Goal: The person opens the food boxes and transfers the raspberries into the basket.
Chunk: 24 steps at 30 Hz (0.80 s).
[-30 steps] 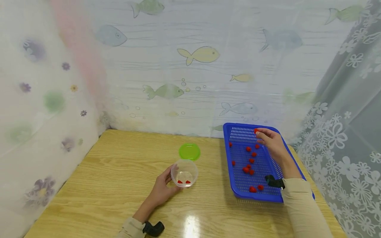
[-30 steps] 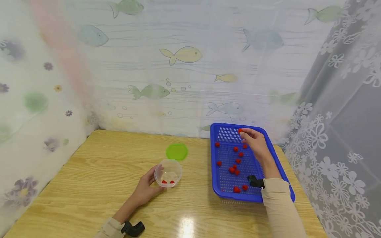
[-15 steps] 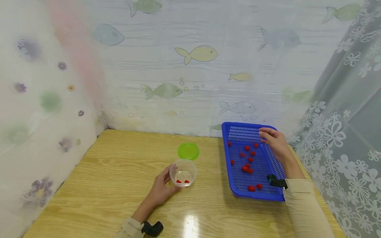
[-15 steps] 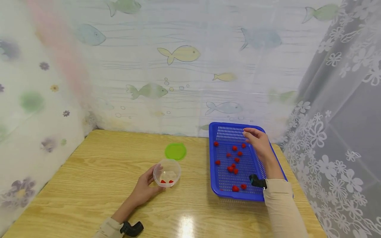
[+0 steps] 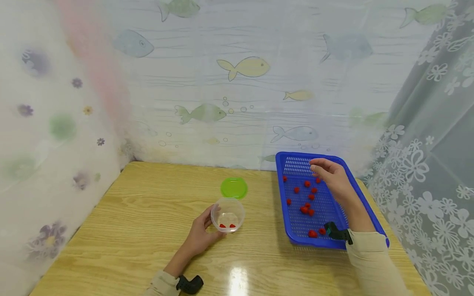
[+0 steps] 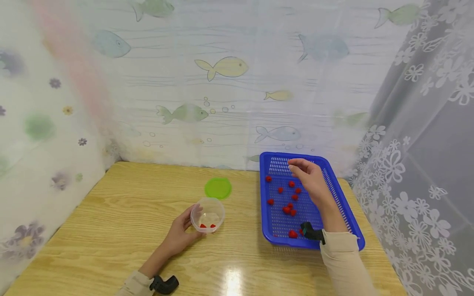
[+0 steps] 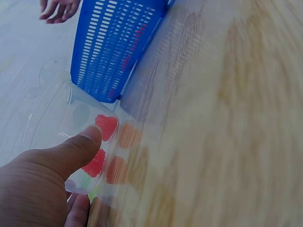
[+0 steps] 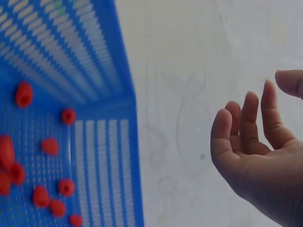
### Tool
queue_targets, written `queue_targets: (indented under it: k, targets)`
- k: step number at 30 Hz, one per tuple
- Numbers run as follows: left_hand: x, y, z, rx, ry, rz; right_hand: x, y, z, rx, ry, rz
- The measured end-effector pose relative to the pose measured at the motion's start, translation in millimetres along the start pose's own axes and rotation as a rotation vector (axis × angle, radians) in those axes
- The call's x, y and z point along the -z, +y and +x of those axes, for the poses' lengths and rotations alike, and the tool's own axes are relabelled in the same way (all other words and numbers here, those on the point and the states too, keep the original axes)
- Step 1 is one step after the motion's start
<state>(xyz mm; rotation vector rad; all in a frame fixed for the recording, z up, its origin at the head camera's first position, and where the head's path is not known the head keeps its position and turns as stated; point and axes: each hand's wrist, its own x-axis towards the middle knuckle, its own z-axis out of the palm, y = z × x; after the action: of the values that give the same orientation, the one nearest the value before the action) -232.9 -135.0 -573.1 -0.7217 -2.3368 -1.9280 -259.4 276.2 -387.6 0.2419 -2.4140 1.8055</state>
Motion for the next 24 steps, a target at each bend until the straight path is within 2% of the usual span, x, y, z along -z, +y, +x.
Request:
queue_targets:
  k: [5,8,15,20,24]
  targets:
    - [1.2,-1.0,0.4,-0.032,0.005,0.001,-33,-16,-8.2,0.008,-0.026,-0.033]
    - [1.5,-1.0,0.1,-0.028,0.004,-0.016,-54,-23,-13.8,0.026,-0.069,-0.079]
    - [0.9,-4.6,-0.9,-0.031,0.016,-0.031,-106,-32,-24.2,0.136,-0.149,-0.184]
    - [-0.6,-4.8,-1.4,-0.003,0.014,-0.047,-143,-23,-25.4,0.191,-0.154,-0.203]
    - [-1.4,-3.5,-0.4,0.010,0.005,-0.057,-172,-7,-23.8,0.180,-0.171,-0.203]
